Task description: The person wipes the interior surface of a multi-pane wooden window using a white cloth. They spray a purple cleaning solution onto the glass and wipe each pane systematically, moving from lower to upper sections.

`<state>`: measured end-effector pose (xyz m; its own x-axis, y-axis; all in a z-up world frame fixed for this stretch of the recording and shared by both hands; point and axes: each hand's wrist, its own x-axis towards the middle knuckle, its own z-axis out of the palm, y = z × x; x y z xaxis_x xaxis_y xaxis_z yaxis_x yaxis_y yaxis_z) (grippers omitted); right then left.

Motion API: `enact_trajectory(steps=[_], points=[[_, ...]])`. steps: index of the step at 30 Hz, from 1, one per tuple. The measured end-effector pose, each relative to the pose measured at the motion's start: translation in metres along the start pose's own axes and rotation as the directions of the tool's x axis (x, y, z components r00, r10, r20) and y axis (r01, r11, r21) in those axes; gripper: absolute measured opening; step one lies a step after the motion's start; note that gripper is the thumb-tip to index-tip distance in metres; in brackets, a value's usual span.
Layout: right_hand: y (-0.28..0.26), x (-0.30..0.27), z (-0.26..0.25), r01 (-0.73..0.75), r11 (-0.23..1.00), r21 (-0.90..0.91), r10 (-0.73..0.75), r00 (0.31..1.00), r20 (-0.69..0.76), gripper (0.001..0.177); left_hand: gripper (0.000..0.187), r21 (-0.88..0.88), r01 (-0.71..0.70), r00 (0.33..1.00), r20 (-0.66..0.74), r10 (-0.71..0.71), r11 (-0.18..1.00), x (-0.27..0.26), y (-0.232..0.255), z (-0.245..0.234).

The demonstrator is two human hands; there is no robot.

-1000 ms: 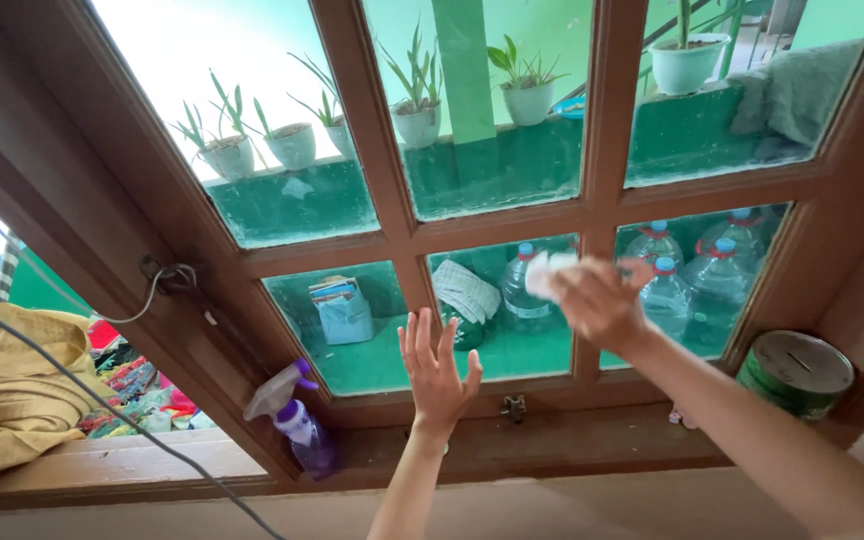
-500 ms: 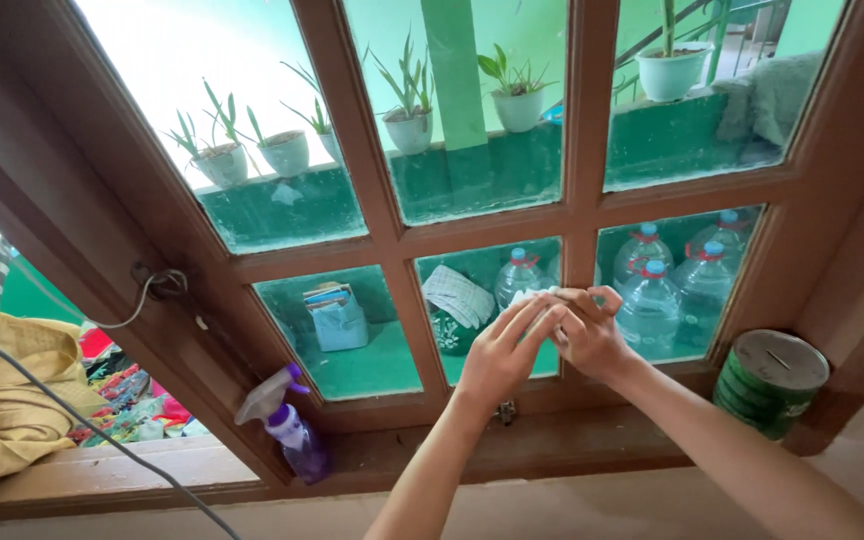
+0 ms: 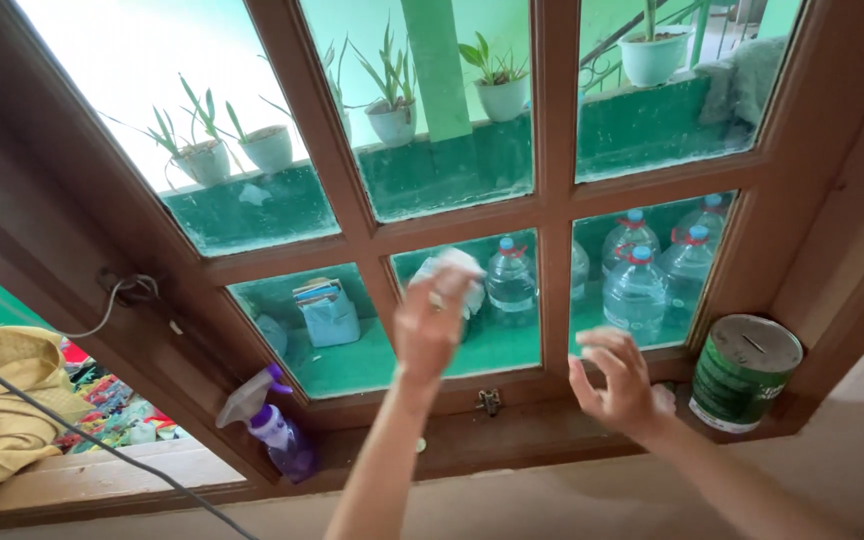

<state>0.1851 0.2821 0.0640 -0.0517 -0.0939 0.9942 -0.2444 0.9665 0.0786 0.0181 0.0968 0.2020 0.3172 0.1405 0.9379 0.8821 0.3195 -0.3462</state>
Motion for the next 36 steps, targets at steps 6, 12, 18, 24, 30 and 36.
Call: enact_trajectory(steps=[6, 12, 18, 24, 30, 36], points=[[-0.013, -0.026, -0.024, -0.036, 0.984, -0.175, 0.072, 0.977, 0.202, 0.022, 0.030, -0.049, 0.137, 0.986, 0.099, -0.132, 0.989, -0.014, -0.026, -0.013], [0.008, -0.017, -0.031, -0.011, 0.970, -0.241, 0.066, 0.972, 0.224, 0.021, 0.010, -0.098, 0.116, 0.990, 0.097, -0.106, 0.988, -0.046, -0.007, -0.007], [0.017, -0.020, -0.040, -0.059, 0.979, -0.194, 0.103, 0.968, 0.227, 0.016, 0.017, -0.080, 0.104, 0.949, 0.305, -0.075, 0.991, -0.123, 0.004, -0.017], [0.018, -0.020, -0.040, -0.038, 0.982, -0.183, 0.087, 0.959, 0.269, 0.009, 0.023, -0.144, -0.059, 0.828, 0.546, 0.129, 0.988, -0.179, 0.004, -0.031], [0.018, -0.023, -0.041, -0.049, 0.986, -0.162, 0.094, 0.954, 0.286, 0.006, 0.014, -0.181, -0.147, 0.801, 0.555, 0.225, 0.972, -0.198, 0.014, -0.031], [0.023, -0.023, -0.045, -0.052, 0.986, -0.159, 0.097, 0.952, 0.289, 0.006, 0.028, -0.109, -0.130, 0.894, 0.417, 0.164, 0.985, -0.130, -0.009, -0.031]])
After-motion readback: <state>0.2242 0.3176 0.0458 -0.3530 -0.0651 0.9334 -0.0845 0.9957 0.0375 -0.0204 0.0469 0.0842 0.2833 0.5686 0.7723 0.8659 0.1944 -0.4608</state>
